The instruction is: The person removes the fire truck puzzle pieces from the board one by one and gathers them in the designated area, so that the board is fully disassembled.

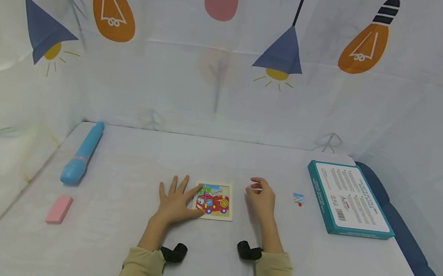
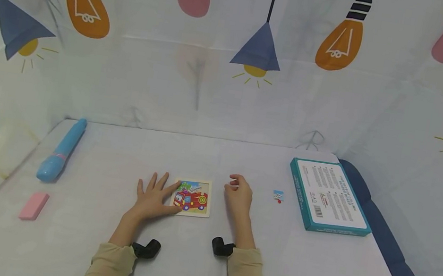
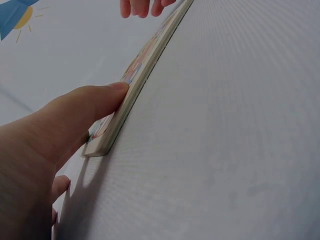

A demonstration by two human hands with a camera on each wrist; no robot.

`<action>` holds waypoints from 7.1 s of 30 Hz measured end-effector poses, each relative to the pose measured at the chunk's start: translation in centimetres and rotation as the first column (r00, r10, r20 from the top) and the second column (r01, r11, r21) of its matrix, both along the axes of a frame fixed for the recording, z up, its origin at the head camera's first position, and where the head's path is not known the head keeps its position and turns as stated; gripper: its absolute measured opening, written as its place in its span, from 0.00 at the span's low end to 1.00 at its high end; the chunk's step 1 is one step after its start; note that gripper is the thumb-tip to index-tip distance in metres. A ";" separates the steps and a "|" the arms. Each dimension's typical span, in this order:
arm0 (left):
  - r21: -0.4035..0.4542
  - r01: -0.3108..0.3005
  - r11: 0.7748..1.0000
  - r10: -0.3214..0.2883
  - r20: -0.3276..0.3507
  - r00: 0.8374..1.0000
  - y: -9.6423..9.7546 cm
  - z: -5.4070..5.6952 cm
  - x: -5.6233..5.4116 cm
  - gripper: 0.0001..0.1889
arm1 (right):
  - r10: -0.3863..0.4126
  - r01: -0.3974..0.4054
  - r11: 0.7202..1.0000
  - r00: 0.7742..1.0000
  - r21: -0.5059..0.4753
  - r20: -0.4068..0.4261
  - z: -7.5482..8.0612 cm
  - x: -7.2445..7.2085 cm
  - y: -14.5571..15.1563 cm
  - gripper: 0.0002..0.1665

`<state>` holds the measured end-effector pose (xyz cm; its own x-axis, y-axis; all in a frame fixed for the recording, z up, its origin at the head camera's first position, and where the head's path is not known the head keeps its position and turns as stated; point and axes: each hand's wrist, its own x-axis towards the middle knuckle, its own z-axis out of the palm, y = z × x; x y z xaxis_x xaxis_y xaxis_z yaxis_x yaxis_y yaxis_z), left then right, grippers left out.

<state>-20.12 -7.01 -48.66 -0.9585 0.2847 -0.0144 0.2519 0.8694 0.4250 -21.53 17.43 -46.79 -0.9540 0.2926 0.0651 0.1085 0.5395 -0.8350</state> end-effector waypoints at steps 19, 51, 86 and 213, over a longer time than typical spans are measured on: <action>-0.011 0.006 1.000 -0.006 -0.008 1.000 0.0 0.3 0.2 0.39 | 0.221 -0.241 0.944 0.969 0.224 0.114 0.3 0.4 -4.8 0.11; -0.002 -0.005 1.000 0.005 -0.002 1.000 0.0 0.1 0.2 0.38 | 0.186 -0.181 0.979 0.981 -0.089 0.047 0.6 -0.3 -5.7 0.14; -0.004 0.003 1.000 -0.003 -0.004 1.000 0.0 0.2 0.3 0.39 | -0.055 0.075 0.988 0.988 -0.135 0.145 0.4 -0.3 3.7 0.17; -0.040 0.004 0.999 -0.003 0.005 1.000 0.0 0.3 0.3 0.48 | 0.297 -0.308 0.930 0.951 0.202 0.083 1.0 0.5 -7.3 0.09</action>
<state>-19.83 -6.98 -48.36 -0.9574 0.2873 -0.0301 0.2532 0.8848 0.3912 -21.00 10.16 -45.80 -0.9987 -0.0257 0.0434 -0.0486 0.7158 -0.6966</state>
